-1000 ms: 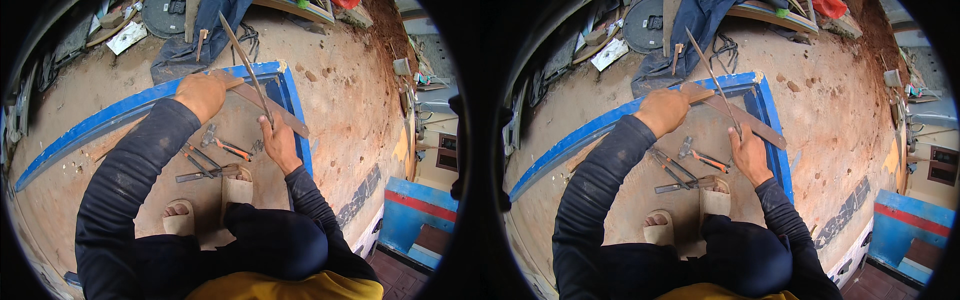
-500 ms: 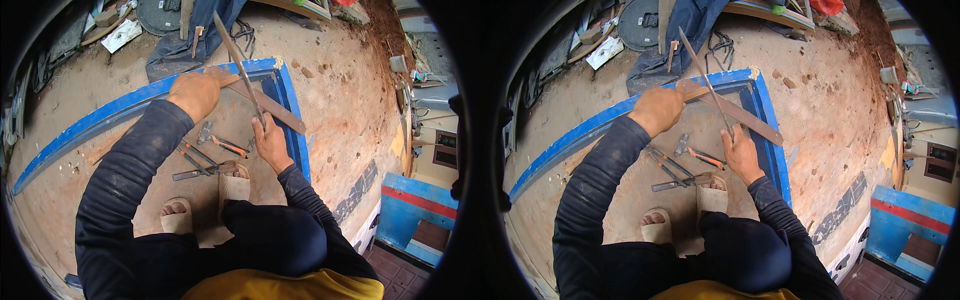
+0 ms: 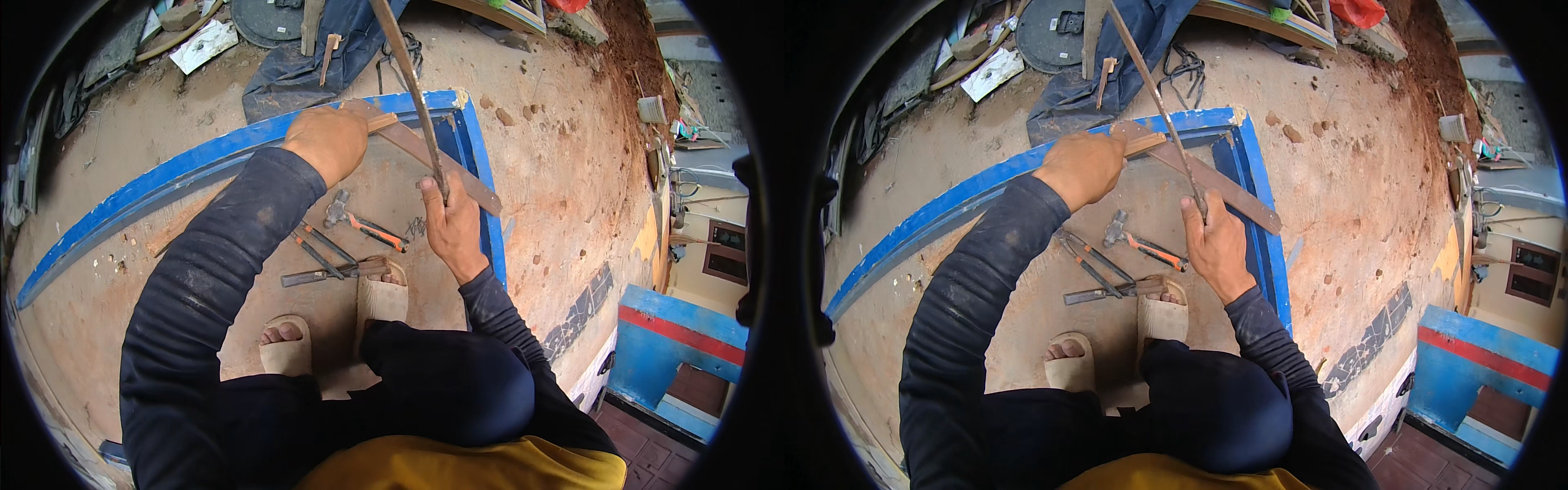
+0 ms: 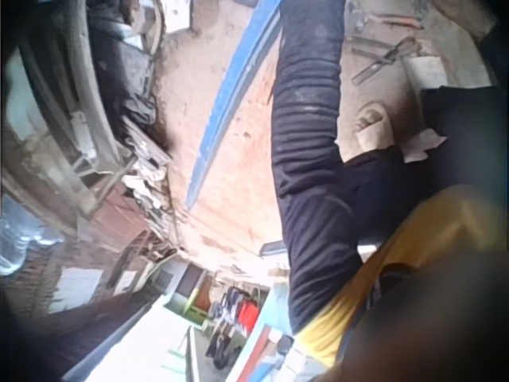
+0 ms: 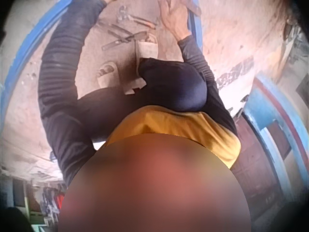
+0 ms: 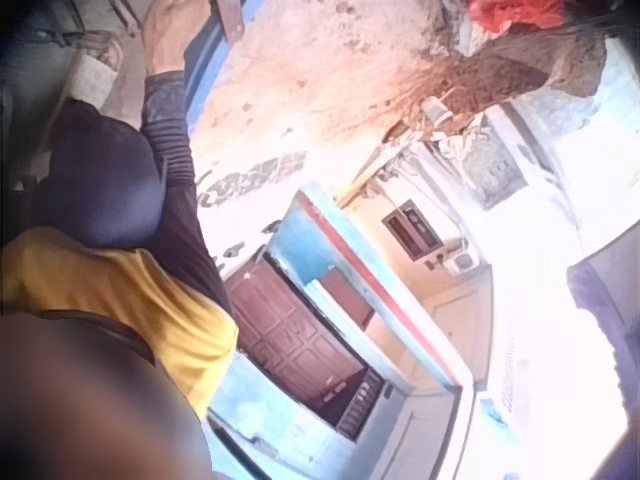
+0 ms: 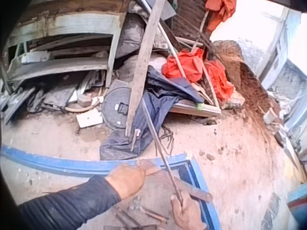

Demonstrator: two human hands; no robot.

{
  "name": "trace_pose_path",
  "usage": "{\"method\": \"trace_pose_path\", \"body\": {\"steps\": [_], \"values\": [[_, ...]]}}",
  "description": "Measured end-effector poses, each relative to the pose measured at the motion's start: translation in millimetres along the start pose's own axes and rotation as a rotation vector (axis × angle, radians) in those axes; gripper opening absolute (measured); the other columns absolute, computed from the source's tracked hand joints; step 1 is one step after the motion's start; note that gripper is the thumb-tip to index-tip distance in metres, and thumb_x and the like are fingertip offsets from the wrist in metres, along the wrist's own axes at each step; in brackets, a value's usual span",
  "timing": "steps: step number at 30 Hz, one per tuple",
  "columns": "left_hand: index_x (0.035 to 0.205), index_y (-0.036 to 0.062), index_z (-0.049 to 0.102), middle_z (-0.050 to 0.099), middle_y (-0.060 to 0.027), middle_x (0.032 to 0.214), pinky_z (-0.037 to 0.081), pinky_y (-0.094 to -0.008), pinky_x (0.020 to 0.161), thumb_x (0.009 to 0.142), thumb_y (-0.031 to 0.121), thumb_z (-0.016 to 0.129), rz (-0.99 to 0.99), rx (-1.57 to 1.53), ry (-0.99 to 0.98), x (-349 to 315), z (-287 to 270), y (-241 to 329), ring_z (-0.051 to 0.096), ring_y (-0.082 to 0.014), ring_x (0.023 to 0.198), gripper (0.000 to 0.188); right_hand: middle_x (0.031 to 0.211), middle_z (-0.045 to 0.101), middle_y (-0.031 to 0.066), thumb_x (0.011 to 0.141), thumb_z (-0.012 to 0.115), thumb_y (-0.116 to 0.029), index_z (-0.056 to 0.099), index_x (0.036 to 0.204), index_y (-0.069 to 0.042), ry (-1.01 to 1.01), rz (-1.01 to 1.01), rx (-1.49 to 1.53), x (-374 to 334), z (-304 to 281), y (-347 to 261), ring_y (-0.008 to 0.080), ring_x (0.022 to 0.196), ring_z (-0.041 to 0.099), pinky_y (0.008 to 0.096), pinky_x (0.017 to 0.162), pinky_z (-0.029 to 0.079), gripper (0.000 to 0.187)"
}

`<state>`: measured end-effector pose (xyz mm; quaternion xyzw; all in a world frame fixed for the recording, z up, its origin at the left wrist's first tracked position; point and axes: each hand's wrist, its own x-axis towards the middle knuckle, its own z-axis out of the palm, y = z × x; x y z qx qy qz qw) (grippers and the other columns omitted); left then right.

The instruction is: The person assembles a wooden frame by marking and cutting pieces, then fastening them to a blue metal frame using nails and a hammer. They also use pliers to adjust or remove nails and a metal ruler to measure and align the wood.

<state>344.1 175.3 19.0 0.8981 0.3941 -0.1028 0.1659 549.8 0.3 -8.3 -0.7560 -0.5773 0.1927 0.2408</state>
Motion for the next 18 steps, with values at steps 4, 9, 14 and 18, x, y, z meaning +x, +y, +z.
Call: {"method": "trace_pose_path", "body": {"steps": [4, 9, 14, 18], "values": [[0.119, -0.0001, 0.071, 0.079, -0.0226, 0.104, 0.061, -0.0523, 0.088, 0.106, 0.024, 0.061, -0.004, -0.007, 0.023, 0.5, -0.9, -0.9, 0.077, -0.0422, 0.100, 0.029, 0.070, 0.063, 0.0251, 0.111, 0.063, -0.032, 0.058, 0.105, -0.001, 0.016, -0.027, 0.044, 1.6, -0.4, -2.4, 0.0499, 0.066, 0.065, 0.0511, 0.059, 0.048, 0.032], [0.117, -0.0005, 0.072, 0.080, -0.0216, 0.104, 0.061, -0.0516, 0.087, 0.106, 0.022, 0.060, 0.003, -0.028, 0.008, -1.9, -2.3, -0.7, 0.077, -0.0415, 0.100, 0.028, 0.076, 0.066, 0.0271, 0.111, 0.061, -0.036, 0.059, 0.105, -0.001, 0.003, -0.004, 0.033, -3.6, -2.1, -4.6, 0.0498, 0.074, 0.069, 0.0531, 0.063, 0.051, 0.036], [0.116, -0.0001, 0.073, 0.079, -0.0217, 0.105, 0.061, -0.0516, 0.087, 0.105, 0.021, 0.060, -0.037, -0.017, 0.004, -0.2, -4.6, 0.2, 0.077, -0.0411, 0.101, 0.027, 0.072, 0.065, 0.0273, 0.109, 0.063, -0.033, 0.057, 0.103, 0.000, -0.122, 0.096, -0.133, 0.4, 1.5, -3.2, 0.0512, 0.073, 0.067, 0.0525, 0.061, 0.049, 0.034], [0.116, -0.0005, 0.073, 0.080, -0.0220, 0.106, 0.061, -0.0516, 0.088, 0.103, 0.018, 0.061, 0.017, -0.029, 0.011, -1.1, -6.9, -0.1, 0.077, -0.0414, 0.101, 0.025, 0.072, 0.063, 0.0276, 0.109, 0.065, -0.031, 0.057, 0.102, 0.000, -0.010, -0.023, -0.023, 1.8, 3.1, 0.3, 0.0518, 0.073, 0.066, 0.0534, 0.060, 0.049, 0.032]]}}
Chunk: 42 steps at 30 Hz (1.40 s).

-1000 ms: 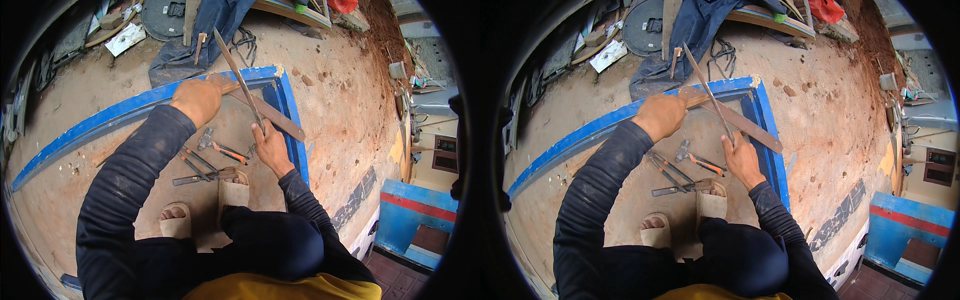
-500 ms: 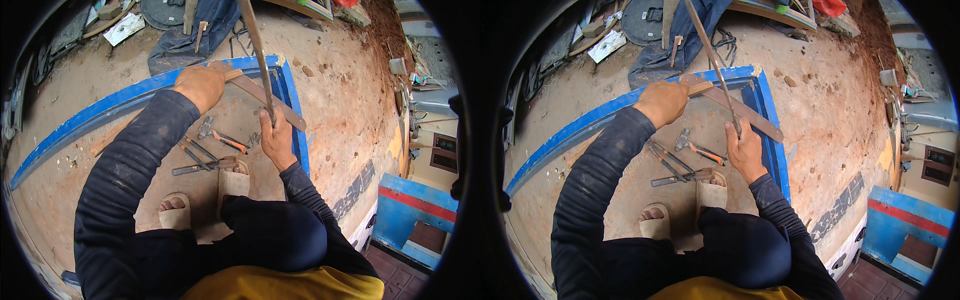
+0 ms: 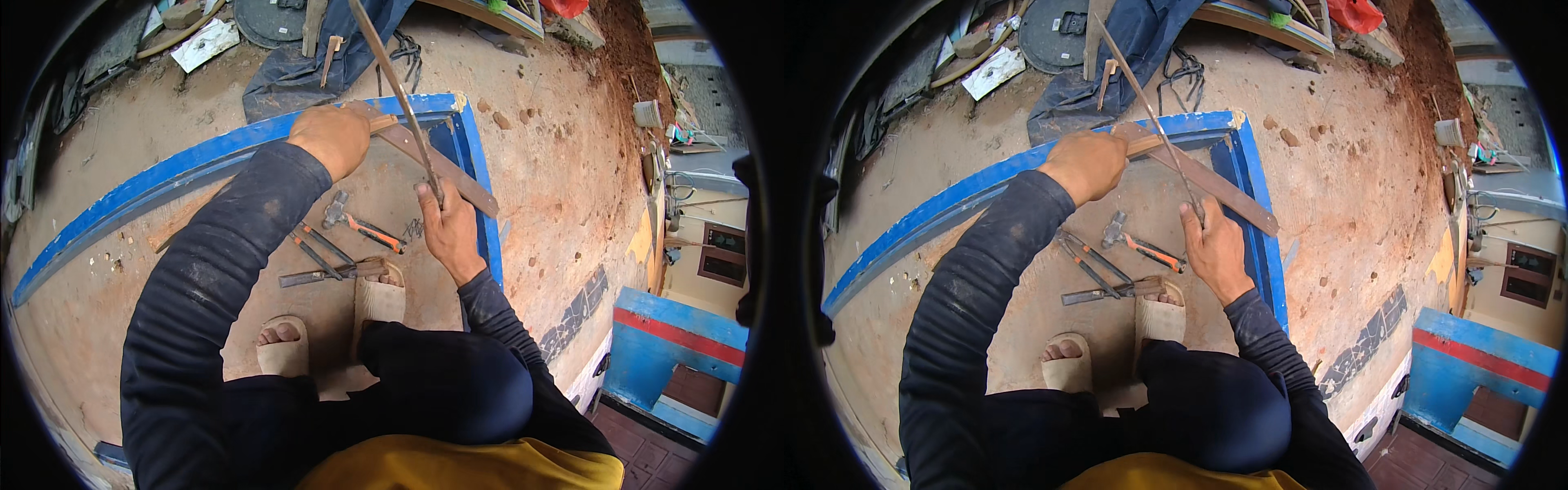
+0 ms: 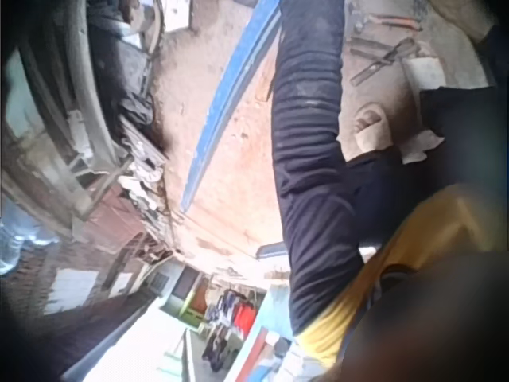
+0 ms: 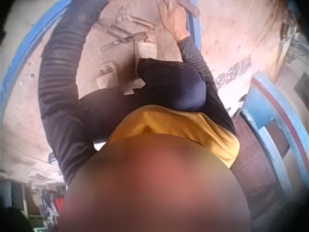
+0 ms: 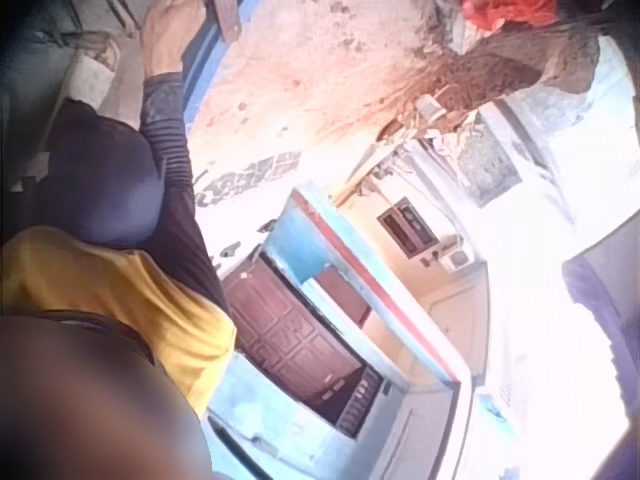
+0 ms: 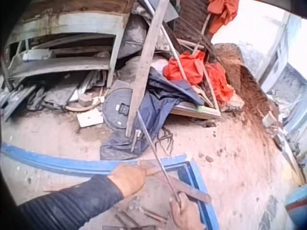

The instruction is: The person assembles a wooden frame by marking and cutting pieces, then fastening them to a blue metal frame using nails and a hammer. They also use pliers to adjust or remove nails and a metal ruler to measure and align the wood.

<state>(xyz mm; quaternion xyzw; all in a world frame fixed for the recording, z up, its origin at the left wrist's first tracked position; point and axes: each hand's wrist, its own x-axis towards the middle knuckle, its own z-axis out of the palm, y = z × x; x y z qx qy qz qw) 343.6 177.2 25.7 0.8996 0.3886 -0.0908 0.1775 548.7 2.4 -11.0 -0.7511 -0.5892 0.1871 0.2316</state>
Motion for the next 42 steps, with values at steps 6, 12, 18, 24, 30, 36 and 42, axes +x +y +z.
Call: {"method": "trace_pose_path", "body": {"steps": [6, 12, 18, 24, 30, 36, 42], "values": [[0.117, -0.0007, 0.073, 0.079, -0.0234, 0.110, 0.061, -0.0501, 0.090, 0.102, 0.019, 0.061, -0.004, 0.056, -0.028, 1, -7, 1, 0.078, -0.0410, 0.103, 0.027, 0.074, 0.066, 0.0268, 0.110, 0.064, -0.034, 0.058, 0.102, -0.001, -0.040, 0.041, -0.137, -7, 0, 3, 0.0516, 0.073, 0.067, 0.0533, 0.061, 0.050, 0.035], [0.128, -0.0006, 0.073, 0.079, -0.0214, 0.122, 0.061, -0.0454, 0.094, 0.098, 0.010, 0.062, -0.044, -0.038, -0.085, 1, -11, 0, 0.077, -0.0361, 0.114, 0.033, 0.077, 0.068, 0.0282, 0.110, 0.063, -0.033, 0.060, 0.105, 0.000, 0.156, -0.056, 0.106, -10, -3, -5, 0.0513, 0.078, 0.069, 0.0527, 0.064, 0.052, 0.034], [0.122, -0.0012, 0.072, 0.079, -0.0233, 0.111, 0.061, -0.0511, 0.092, 0.105, 0.024, 0.061, 0.000, -0.014, -0.029, 2, -9, -3, 0.078, -0.0399, 0.104, 0.032, 0.081, 0.069, 0.0291, 0.110, 0.063, -0.031, 0.058, 0.100, -0.001, -0.028, 0.113, -0.034, -14, -3, -9, 0.0524, 0.080, 0.069, 0.0542, 0.066, 0.051, 0.032], [0.126, 0.0034, 0.076, 0.081, -0.0161, 0.120, 0.063, -0.0473, 0.088, 0.095, 0.010, 0.067, -0.043, 0.008, -0.104, 10, -13, 1, 0.079, -0.0357, 0.108, 0.033, 0.076, 0.067, 0.0276, 0.110, 0.063, -0.034, 0.058, 0.100, 0.000, -0.092, 0.148, -0.176, -9, 2, -1, 0.0523, 0.075, 0.067, 0.0541, 0.063, 0.050, 0.036], [0.125, -0.0015, 0.071, 0.079, -0.0231, 0.114, 0.060, -0.0489, 0.093, 0.098, 0.014, 0.061, -0.039, -0.033, -0.095, 6, -14, -2, 0.078, -0.0405, 0.106, 0.032, 0.079, 0.067, 0.0300, 0.109, 0.064, -0.031, 0.057, 0.098, 0.000, 0.062, -0.006, 0.059, -9, 4, -2, 0.0527, 0.080, 0.068, 0.0573, 0.063, 0.050, 0.033], [0.127, -0.0006, 0.072, 0.079, -0.0226, 0.118, 0.061, -0.0489, 0.093, 0.099, 0.016, 0.062, -0.008, -0.021, -0.103, 8, -15, -3, 0.077, -0.0393, 0.107, 0.033, 0.077, 0.066, 0.0286, 0.110, 0.063, -0.029, 0.056, 0.098, -0.001, 0.018, 0.033, -0.079, -12, 2, -3, 0.0530, 0.077, 0.067, 0.0554, 0.062, 0.050, 0.032], [0.125, -0.0006, 0.073, 0.079, -0.0223, 0.119, 0.060, -0.0497, 0.095, 0.100, 0.016, 0.061, -0.035, -0.015, -0.158, 12, -15, -2, 0.077, -0.0386, 0.109, 0.032, 0.076, 0.066, 0.0263, 0.111, 0.062, -0.029, 0.057, 0.098, -0.001, 0.042, 0.038, -0.030, -15, 2, -4, 0.0510, 0.075, 0.068, 0.0521, 0.061, 0.049, 0.032]]}}
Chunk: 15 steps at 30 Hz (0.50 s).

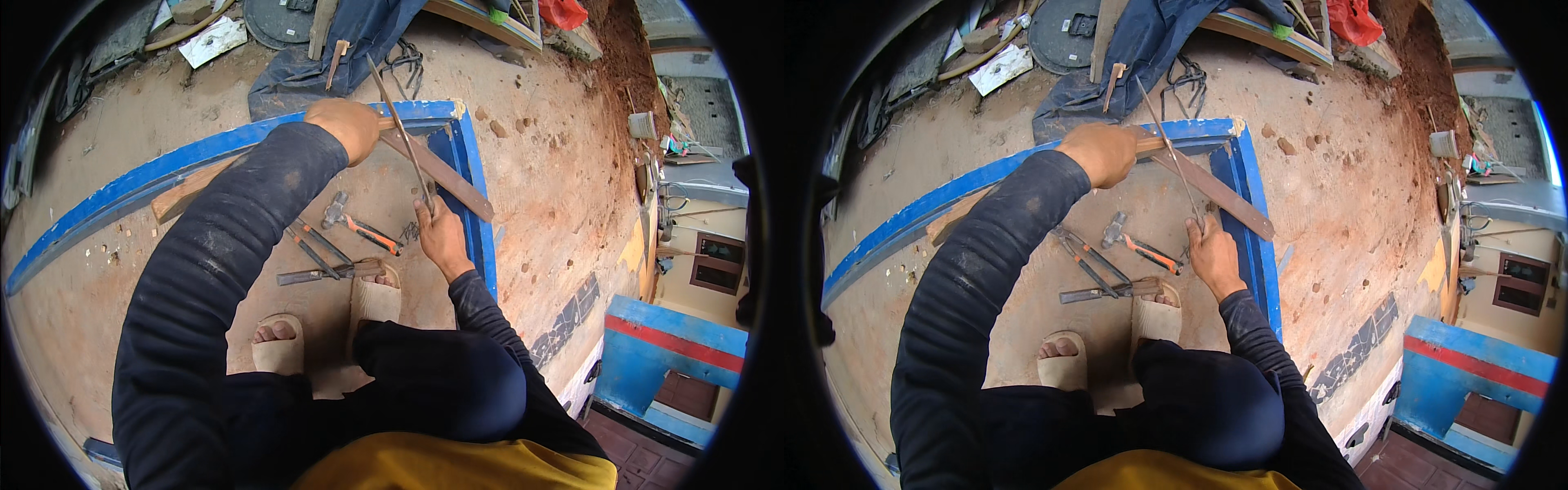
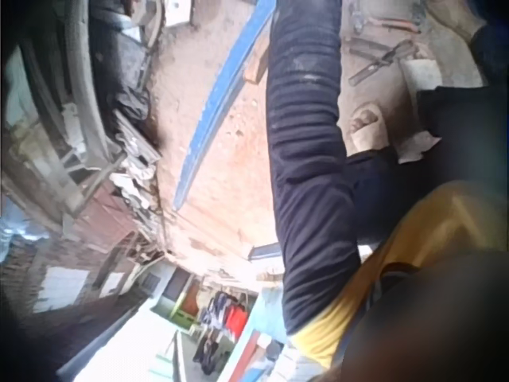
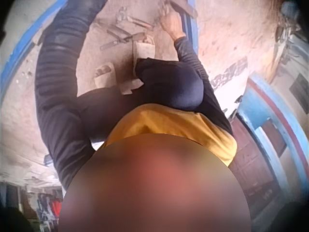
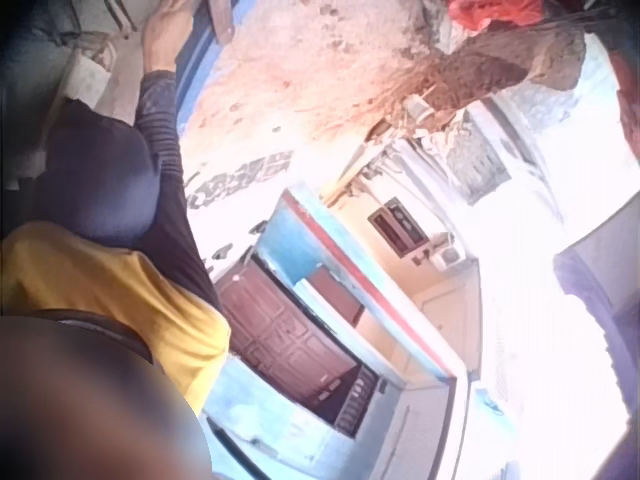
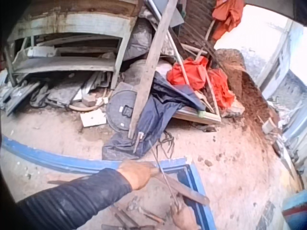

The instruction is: The person assembles a wooden frame by marking and cutting pieces, then fastening them to a blue metal frame using nails and a hammer. They also use pliers to adjust or remove nails and a metal ruler to measure and align the wood.

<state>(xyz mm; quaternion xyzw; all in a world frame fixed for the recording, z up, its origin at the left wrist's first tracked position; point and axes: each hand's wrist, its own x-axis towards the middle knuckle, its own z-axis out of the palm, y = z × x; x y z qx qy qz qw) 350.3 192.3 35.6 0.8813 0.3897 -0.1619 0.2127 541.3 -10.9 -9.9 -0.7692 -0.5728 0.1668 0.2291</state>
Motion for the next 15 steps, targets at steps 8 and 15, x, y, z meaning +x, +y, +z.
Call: {"method": "trace_pose_path", "body": {"steps": [8, 15], "values": [[0.128, -0.0013, 0.072, 0.079, -0.0232, 0.115, 0.060, -0.0493, 0.094, 0.099, 0.015, 0.063, 0.045, 0.053, 0.011, 0.1, 1.5, 0.5, 0.077, -0.0396, 0.107, 0.035, 0.075, 0.067, 0.0244, 0.110, 0.064, -0.031, 0.060, 0.100, -0.001, 0.047, 0.015, 0.073, -1.7, 0.0, -4.5, 0.0479, 0.073, 0.069, 0.0498, 0.064, 0.051, 0.033], [0.127, -0.0003, 0.074, 0.079, -0.0234, 0.115, 0.062, -0.0506, 0.088, 0.093, 0.010, 0.068, 0.008, 0.005, -0.013, 6.2, -2.6, 0.3, 0.078, -0.0394, 0.104, 0.036, 0.079, 0.066, 0.0275, 0.111, 0.060, -0.037, 0.065, 0.102, 0.000, 0.143, -0.060, 0.175, -0.9, 4.7, 4.5, 0.0499, 0.074, 0.065, 0.0512, 0.068, 0.049, 0.038]]}}
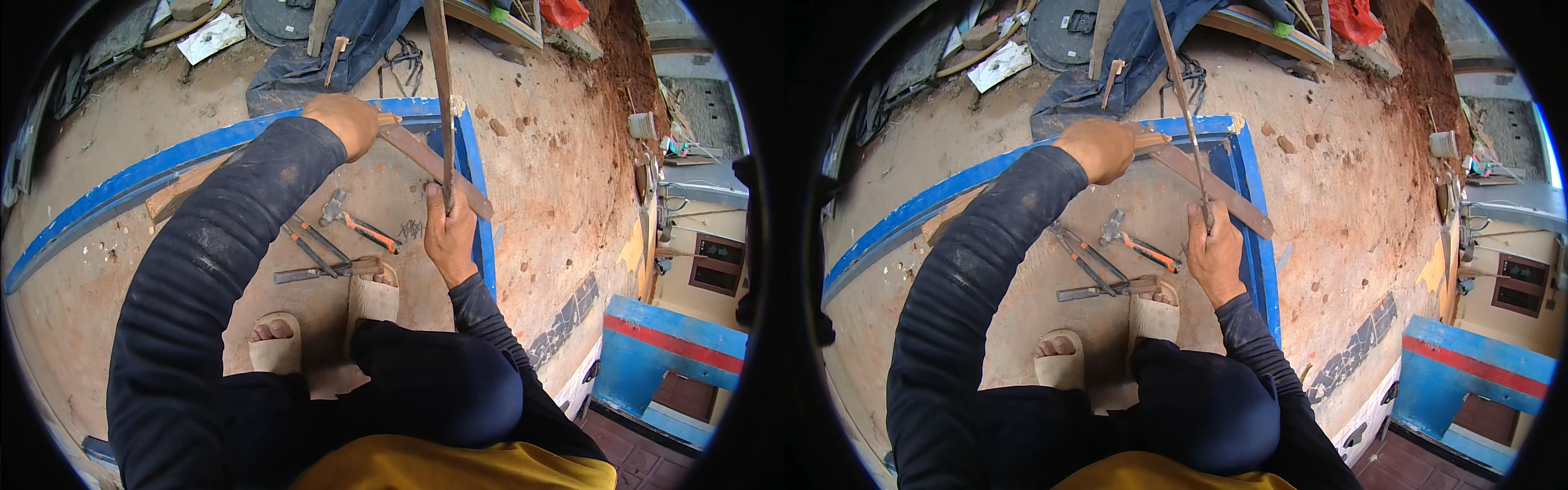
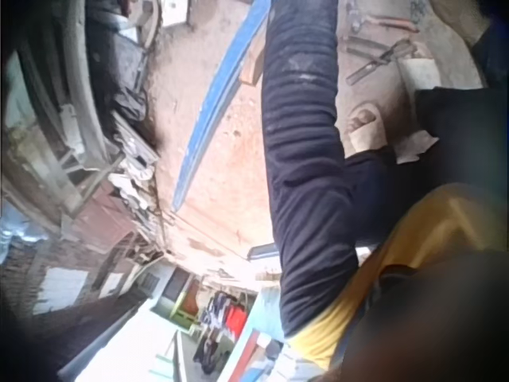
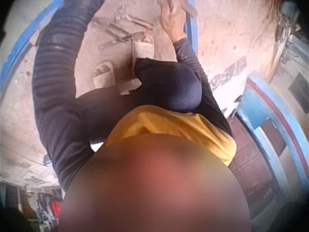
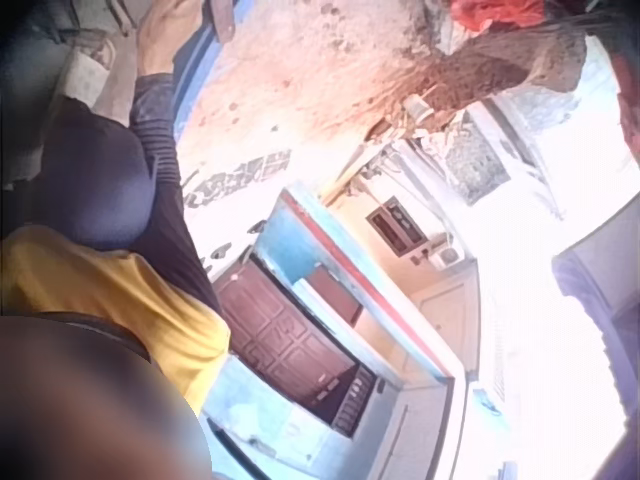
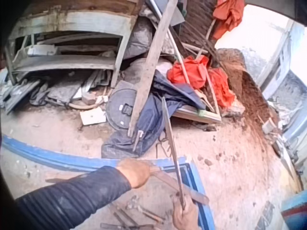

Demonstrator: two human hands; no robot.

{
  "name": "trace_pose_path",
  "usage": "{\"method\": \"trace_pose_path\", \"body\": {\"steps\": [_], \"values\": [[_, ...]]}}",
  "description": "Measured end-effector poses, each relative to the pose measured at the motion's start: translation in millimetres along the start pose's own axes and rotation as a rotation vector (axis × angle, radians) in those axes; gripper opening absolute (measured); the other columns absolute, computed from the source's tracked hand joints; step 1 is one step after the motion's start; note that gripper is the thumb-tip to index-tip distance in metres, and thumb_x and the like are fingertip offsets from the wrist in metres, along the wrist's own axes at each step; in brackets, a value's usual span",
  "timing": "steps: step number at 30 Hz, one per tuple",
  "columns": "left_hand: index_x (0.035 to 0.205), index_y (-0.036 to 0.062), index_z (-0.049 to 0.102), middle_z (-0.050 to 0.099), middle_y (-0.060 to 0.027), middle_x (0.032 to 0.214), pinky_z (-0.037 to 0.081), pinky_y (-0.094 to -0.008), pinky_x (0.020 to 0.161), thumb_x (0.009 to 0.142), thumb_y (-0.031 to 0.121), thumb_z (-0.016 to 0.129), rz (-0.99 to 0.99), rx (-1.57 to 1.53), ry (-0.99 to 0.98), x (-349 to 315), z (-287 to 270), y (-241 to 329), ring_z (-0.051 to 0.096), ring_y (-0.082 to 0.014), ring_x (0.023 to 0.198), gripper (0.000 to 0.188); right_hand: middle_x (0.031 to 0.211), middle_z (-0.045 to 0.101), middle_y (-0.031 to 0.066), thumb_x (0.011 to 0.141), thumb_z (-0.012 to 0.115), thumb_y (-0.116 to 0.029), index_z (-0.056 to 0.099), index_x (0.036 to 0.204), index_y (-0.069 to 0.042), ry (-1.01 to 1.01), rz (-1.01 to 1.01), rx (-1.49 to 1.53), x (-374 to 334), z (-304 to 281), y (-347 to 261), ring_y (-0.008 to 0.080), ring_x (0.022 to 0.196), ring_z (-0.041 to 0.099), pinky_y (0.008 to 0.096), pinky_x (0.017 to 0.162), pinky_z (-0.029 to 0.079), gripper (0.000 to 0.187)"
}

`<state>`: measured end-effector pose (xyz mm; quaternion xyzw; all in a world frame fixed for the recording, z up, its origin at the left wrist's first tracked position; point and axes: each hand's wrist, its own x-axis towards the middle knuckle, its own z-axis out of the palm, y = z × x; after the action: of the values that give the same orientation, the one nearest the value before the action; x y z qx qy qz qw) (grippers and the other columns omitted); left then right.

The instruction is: The person assembles a wooden frame by marking and cutting pieces, then fastening them to a blue metal frame using nails and a hammer. They also use pliers to adjust or remove nails and a metal ruler to measure and align the wood.

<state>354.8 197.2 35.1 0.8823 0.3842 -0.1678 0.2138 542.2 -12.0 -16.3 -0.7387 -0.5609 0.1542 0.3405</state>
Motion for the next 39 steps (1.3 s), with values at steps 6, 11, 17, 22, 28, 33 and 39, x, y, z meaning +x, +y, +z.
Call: {"method": "trace_pose_path", "body": {"steps": [6, 11, 17, 22, 28, 33, 39], "values": [[0.121, 0.0030, 0.080, 0.081, -0.0206, 0.115, 0.064, -0.0488, 0.076, 0.090, 0.000, 0.069, 0.000, 0.046, 0.066, 0, 4, 0, 0.081, -0.0340, 0.101, 0.033, 0.078, 0.067, 0.0288, 0.110, 0.063, -0.030, 0.057, 0.096, 0.000, -0.155, 0.072, -0.212, 5, 1, 4, 0.0515, 0.078, 0.068, 0.0578, 0.066, 0.049, 0.034], [0.122, 0.0029, 0.080, 0.081, -0.0193, 0.115, 0.064, -0.0495, 0.076, 0.091, 0.004, 0.070, 0.035, -0.023, 0.096, -5, 6, 0, 0.081, -0.0348, 0.101, 0.033, 0.080, 0.068, 0.0291, 0.111, 0.062, -0.034, 0.057, 0.096, -0.001, -0.260, 0.190, -0.267, 6, 3, 5, 0.0515, 0.080, 0.069, 0.0579, 0.066, 0.050, 0.036], [0.120, 0.0003, 0.076, 0.080, -0.0207, 0.114, 0.062, -0.0478, 0.090, 0.095, 0.011, 0.066, 0.004, 0.008, 0.025, -10, 5, 2, 0.079, -0.0388, 0.105, 0.028, 0.077, 0.067, 0.0280, 0.111, 0.060, -0.039, 0.063, 0.103, 0.000, -0.158, 0.176, -0.118, 2, -3, 3, 0.0507, 0.079, 0.070, 0.0555, 0.066, 0.051, 0.040], [0.122, 0.0016, 0.076, 0.078, -0.0196, 0.122, 0.062, -0.0450, 0.090, 0.096, 0.009, 0.067, 0.003, 0.000, 0.206, -14, 10, 6, 0.077, -0.0344, 0.112, 0.029, 0.077, 0.066, 0.0286, 0.112, 0.057, -0.043, 0.064, 0.103, 0.002, -0.234, 0.183, -0.179, 5, -8, -4, 0.0502, 0.078, 0.070, 0.0547, 0.066, 0.051, 0.046], [0.121, 0.0006, 0.072, 0.081, -0.0177, 0.104, 0.064, -0.0441, 0.080, 0.099, 0.012, 0.060, 0.082, 0.273, 0.250, -21, 26, 14, 0.081, -0.0345, 0.096, 0.027, 0.075, 0.066, 0.0270, 0.111, 0.055, -0.053, 0.062, 0.102, 0.002, -0.134, 0.071, -0.057, 4, -2, -3, 0.0494, 0.075, 0.070, 0.0526, 0.067, 0.052, 0.056], [0.118, 0.0000, 0.070, 0.081, -0.0188, 0.103, 0.064, -0.0440, 0.077, 0.100, 0.012, 0.060, -0.001, 0.199, 0.329, -15, 30, 9, 0.081, -0.0335, 0.094, 0.024, 0.074, 0.065, 0.0286, 0.114, 0.048, -0.052, 0.061, 0.101, 0.001, -0.252, 0.192, -0.148, 2, 7, 15, 0.0519, 0.076, 0.069, 0.0555, 0.067, 0.050, 0.056], [0.114, 0.0005, 0.069, 0.080, -0.0178, 0.096, 0.064, -0.0428, 0.072, 0.098, 0.012, 0.061, 0.055, 0.283, 0.407, -14, 43, 11, 0.081, -0.0315, 0.091, 0.021, 0.074, 0.061, 0.0279, 0.115, 0.046, -0.049, 0.054, 0.095, -0.001, -0.160, 0.181, -0.175, -2, 5, 22, 0.0541, 0.076, 0.064, 0.0565, 0.065, 0.046, 0.053]]}}
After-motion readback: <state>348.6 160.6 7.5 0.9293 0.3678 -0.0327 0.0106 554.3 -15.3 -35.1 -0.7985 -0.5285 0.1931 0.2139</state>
